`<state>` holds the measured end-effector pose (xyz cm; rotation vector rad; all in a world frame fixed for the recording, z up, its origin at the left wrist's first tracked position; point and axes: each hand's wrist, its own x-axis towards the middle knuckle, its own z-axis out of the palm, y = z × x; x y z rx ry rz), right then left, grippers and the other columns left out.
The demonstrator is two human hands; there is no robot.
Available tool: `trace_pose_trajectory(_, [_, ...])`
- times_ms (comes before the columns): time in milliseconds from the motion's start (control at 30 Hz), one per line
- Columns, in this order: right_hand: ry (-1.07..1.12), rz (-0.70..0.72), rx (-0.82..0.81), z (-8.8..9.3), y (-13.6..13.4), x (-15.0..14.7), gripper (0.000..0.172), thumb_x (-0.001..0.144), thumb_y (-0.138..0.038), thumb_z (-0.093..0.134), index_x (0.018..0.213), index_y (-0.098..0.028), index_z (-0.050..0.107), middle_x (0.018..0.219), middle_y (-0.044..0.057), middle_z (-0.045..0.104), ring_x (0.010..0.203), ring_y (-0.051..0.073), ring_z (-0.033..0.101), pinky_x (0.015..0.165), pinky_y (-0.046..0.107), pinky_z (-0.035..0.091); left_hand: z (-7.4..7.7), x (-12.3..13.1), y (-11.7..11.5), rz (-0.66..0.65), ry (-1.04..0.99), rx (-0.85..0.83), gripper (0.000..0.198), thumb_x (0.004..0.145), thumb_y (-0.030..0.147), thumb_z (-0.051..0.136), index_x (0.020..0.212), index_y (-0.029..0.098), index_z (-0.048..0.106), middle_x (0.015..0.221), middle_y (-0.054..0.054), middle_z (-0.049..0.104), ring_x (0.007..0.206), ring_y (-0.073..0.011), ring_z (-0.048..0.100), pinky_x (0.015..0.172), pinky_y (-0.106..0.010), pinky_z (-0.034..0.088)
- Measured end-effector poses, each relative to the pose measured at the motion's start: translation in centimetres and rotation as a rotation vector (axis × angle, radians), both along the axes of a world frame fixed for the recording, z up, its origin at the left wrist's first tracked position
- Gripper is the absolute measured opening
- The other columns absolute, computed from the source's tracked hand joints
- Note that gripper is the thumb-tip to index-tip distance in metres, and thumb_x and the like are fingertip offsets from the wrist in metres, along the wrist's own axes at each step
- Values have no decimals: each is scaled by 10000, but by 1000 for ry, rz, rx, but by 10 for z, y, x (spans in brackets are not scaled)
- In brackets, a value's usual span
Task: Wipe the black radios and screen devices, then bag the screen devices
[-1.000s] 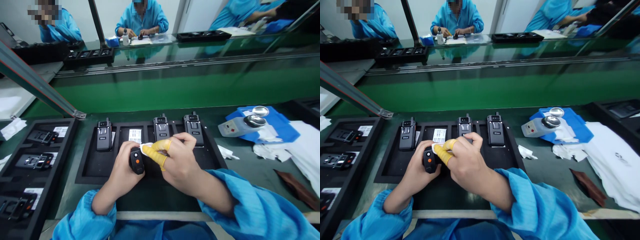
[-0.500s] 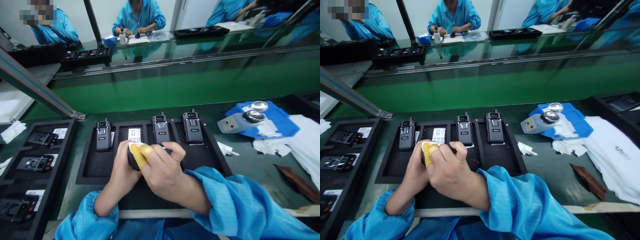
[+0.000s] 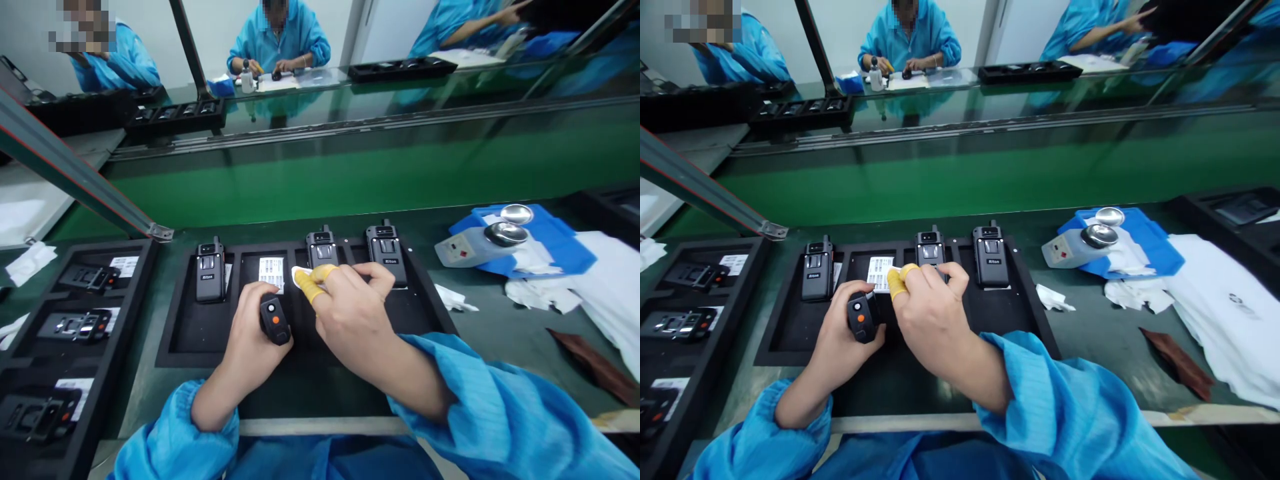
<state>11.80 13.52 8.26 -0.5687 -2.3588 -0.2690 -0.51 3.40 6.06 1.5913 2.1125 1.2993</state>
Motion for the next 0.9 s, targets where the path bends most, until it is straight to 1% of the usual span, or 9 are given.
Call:
trace_pose_trajectory(100, [4, 15, 7, 4, 3, 2, 317, 865, -76, 412, 667, -174, 640, 637, 6, 543, 639, 134, 414, 797, 342, 230, -1, 0, -1, 3, -15, -5, 460, 603, 69, 557, 1025, 221, 455, 989, -28, 518, 936, -193, 562, 813, -342, 477])
trace_pose_trajectory(233, [16, 32, 4, 5, 2, 0, 302, 845, -62, 424, 656, -170, 634, 634, 7, 536, 649, 131, 418, 799, 343, 230, -1, -1, -2, 6, -24, -14, 484, 584, 57, 560, 1026, 224, 451, 989, -28, 524, 940, -202, 565, 816, -359, 477])
trace_pose_trajectory(333, [48, 62, 5, 6, 0, -2, 276, 827, -36, 433, 781, -169, 670, 689, 8, 577, 696, 124, 448, 823, 344, 231, 0, -1, -1, 2, -20, -14, 468, 582, 57, 564, 1004, 223, 451, 976, -26, 528, 935, -204, 571, 810, -364, 483])
trace_pose_trajectory(433, [65, 169, -17, 9, -3, -4, 289, 831, -51, 432, 861, -200, 678, 736, -4, 615, 738, 121, 460, 840, 354, 229, -1, -2, 0, -18, -37, -3, 454, 606, 70, 573, 1016, 224, 457, 972, -27, 535, 936, -203, 574, 793, -360, 494])
trace_pose_trajectory(533, [25, 327, 2, 15, -9, -6, 282, 833, -83, 439, 765, -227, 671, 715, -33, 614, 745, 121, 455, 874, 381, 215, -4, -2, 1, -62, -38, 56, 364, 678, 119, 570, 1008, 236, 471, 966, -24, 540, 932, -200, 572, 783, -359, 502])
trace_pose_trajectory(600, [-3, 362, 39, 18, -12, -9, 296, 828, -68, 432, 705, -214, 658, 675, -37, 590, 733, 123, 453, 884, 398, 202, -5, -3, 1, -82, -27, 87, 312, 717, 148, 557, 1003, 240, 473, 972, -24, 539, 933, -197, 569, 791, -356, 504])
trace_pose_trajectory(733, [-27, 281, 50, 19, -7, -12, 284, 826, -53, 452, 667, -193, 642, 639, -32, 543, 704, 121, 439, 885, 394, 196, -2, -1, 2, -56, -45, 29, 405, 671, 107, 567, 1043, 231, 463, 992, -25, 538, 929, -200, 573, 795, -343, 503])
trace_pose_trajectory(833, [-39, 187, 37, 11, 6, -6, 290, 815, -39, 471, 618, -187, 623, 651, -23, 549, 699, 122, 435, 871, 376, 199, 0, 0, 1, -30, -34, -9, 441, 618, 72, 562, 1021, 224, 469, 987, -28, 540, 956, -209, 569, 822, -357, 490])
trace_pose_trajectory(900, [-32, 140, 27, 3, 16, 4, 290, 789, -7, 463, 632, -185, 630, 690, -15, 576, 696, 121, 439, 850, 367, 203, 1, 1, 1, 0, -19, -23, 428, 615, 83, 562, 1012, 221, 475, 996, -35, 543, 969, -211, 569, 845, -371, 479])
